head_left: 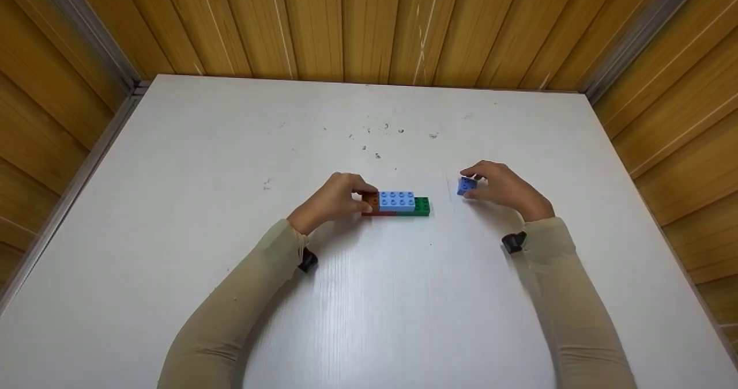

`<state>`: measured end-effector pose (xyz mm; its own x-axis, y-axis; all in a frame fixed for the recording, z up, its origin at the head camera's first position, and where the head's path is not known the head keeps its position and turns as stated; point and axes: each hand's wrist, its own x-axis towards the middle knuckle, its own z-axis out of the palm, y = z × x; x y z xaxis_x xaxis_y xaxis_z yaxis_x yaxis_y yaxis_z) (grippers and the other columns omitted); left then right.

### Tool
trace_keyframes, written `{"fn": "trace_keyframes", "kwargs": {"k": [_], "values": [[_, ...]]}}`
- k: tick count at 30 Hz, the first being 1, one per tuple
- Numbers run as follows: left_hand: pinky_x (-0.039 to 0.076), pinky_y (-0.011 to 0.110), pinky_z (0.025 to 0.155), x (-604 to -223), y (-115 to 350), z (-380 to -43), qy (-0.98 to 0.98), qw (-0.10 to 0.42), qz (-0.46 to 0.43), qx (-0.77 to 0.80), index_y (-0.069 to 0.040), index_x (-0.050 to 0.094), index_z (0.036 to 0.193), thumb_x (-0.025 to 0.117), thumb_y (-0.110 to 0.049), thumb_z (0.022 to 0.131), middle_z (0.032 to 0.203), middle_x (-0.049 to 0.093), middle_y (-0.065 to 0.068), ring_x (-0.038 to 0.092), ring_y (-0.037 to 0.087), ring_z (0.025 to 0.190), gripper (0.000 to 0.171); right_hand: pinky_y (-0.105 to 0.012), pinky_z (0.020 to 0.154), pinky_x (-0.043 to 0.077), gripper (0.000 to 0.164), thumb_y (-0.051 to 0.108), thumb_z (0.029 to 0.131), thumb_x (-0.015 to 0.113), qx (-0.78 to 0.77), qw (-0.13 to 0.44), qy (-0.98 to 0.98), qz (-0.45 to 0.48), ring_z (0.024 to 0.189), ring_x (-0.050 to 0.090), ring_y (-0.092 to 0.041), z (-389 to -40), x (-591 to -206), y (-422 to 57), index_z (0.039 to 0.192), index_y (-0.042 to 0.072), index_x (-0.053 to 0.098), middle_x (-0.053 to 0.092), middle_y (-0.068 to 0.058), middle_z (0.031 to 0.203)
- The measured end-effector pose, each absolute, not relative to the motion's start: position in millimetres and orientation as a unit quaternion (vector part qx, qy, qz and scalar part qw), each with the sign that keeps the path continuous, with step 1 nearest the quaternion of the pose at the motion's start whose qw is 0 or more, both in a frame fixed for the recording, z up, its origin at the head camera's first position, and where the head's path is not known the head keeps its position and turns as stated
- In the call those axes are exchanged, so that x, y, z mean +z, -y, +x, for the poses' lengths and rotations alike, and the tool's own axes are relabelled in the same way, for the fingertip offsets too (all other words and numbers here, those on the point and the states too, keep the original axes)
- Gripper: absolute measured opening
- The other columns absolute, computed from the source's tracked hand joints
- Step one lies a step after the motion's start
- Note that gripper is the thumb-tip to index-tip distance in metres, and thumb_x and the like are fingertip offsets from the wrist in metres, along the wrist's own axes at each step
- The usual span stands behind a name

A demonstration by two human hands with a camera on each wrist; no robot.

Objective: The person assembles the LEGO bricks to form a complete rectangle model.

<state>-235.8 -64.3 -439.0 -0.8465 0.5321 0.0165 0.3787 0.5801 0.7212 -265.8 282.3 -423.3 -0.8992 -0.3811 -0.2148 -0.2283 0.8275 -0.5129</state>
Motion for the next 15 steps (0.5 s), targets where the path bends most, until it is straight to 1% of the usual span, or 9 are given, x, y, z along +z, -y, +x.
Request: {"fn": "trace_keyframes", "kwargs": {"k": [5, 15], "values": [[0.052, 0.04, 0.09, -438.7, 65.0, -235.6, -0.882, 0.102, 0.257, 0.381, -0.001, 0.069, 0.116, 0.076, -0.005, 0.08, 0.106, 0.071, 0.013, 0.063, 0.022, 0.098, 0.037, -0.053, 0.105, 0.039, 0.049, 0.01, 0.089, 0.066, -0.249, 0.16, -0.943, -0.154, 0.12, 0.051, -0.035, -266.1, -423.8, -284.0, 0.135, 0.0, 0.052, 0.056, -0.021, 0.13], [0.052, 0.038, 0.088, -439.6, 64.7, -235.6, -0.88, 0.104, 0.253, 0.388, -0.001, 0.069, 0.116, 0.075, -0.006, 0.081, 0.107, 0.071, 0.012, 0.063, 0.02, 0.097, 0.036, -0.052, 0.106, 0.039, 0.047, 0.007, 0.089, 0.064, -0.246, 0.167, -0.943, -0.149, 0.122, 0.05, -0.036, -265.5, -423.5, -283.9, 0.134, -0.001, 0.053, 0.054, -0.021, 0.132]]}}
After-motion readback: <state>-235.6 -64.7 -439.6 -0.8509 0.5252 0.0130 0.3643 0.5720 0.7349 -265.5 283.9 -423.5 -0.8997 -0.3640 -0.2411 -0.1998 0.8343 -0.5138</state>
